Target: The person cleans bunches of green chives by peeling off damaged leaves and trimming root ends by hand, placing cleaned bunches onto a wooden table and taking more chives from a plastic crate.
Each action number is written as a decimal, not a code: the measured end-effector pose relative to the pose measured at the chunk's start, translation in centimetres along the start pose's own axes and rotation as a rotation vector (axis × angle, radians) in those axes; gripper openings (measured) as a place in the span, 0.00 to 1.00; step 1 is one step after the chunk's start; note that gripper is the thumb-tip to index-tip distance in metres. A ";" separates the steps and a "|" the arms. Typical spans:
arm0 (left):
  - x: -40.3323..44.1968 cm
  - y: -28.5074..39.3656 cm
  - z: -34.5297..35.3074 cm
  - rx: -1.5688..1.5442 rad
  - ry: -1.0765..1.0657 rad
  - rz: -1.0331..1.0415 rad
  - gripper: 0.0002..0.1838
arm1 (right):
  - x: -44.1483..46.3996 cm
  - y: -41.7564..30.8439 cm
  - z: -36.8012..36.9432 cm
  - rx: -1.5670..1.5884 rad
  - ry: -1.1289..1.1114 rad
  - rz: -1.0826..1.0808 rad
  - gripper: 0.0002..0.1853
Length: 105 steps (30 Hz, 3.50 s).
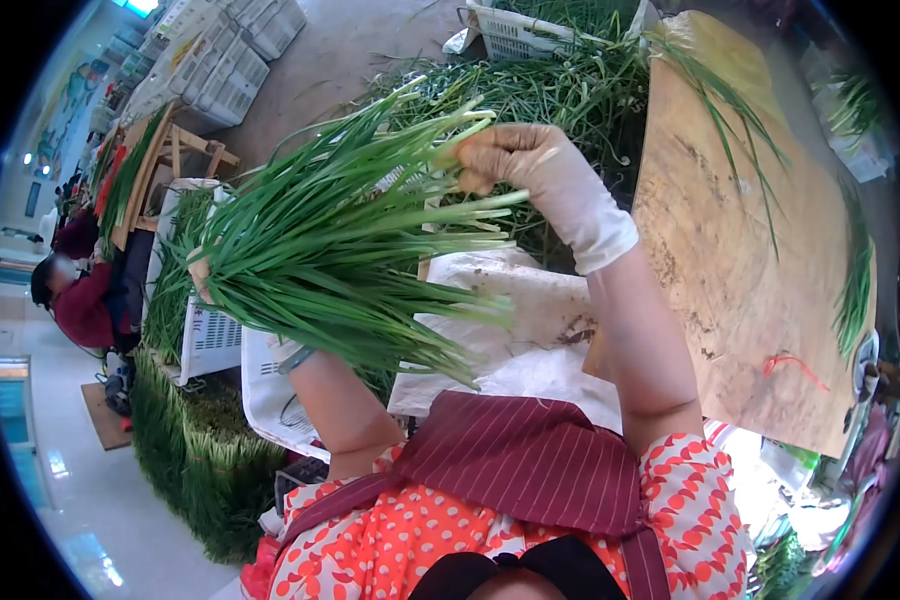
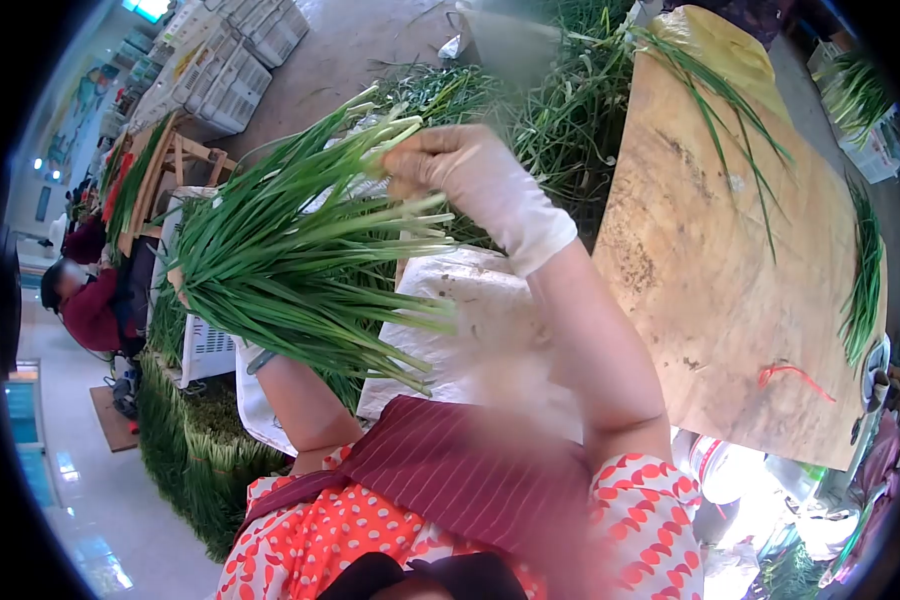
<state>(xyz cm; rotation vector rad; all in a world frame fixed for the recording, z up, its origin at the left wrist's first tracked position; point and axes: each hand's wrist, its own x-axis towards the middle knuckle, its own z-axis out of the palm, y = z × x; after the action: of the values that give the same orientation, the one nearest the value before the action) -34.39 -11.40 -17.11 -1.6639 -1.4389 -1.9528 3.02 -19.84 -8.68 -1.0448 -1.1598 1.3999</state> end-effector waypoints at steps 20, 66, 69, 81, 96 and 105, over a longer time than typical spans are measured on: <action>2.3 -0.3 -2.9 -0.587 0.059 -0.302 0.18 | -1.6 4.0 -5.5 -0.792 0.518 -0.358 0.15; 0.1 -1.3 -5.6 0.516 -0.306 0.102 0.19 | -9.0 5.7 -9.3 -1.160 0.690 -0.159 0.32; 0.1 -2.3 -5.4 0.687 -0.364 0.205 0.19 | -17.2 6.7 -7.6 -1.366 0.704 -0.074 0.40; 0.8 -4.2 -5.7 0.891 -0.428 0.325 0.20 | -12.6 11.3 -8.1 -1.383 0.986 0.346 0.47; 1.7 -2.2 -3.2 1.253 -0.244 0.517 0.20 | -6.2 11.2 -21.1 -1.670 1.339 0.299 0.31; 3.5 12.5 6.5 1.957 -0.106 0.620 0.17 | -7.8 1.9 -9.8 -0.550 0.295 -0.021 0.15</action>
<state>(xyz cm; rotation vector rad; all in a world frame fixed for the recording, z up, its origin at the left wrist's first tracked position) -22.88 -11.40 -8.22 -0.8246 -1.4691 0.2402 13.33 -26.47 -11.99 -1.5566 -1.3574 0.8797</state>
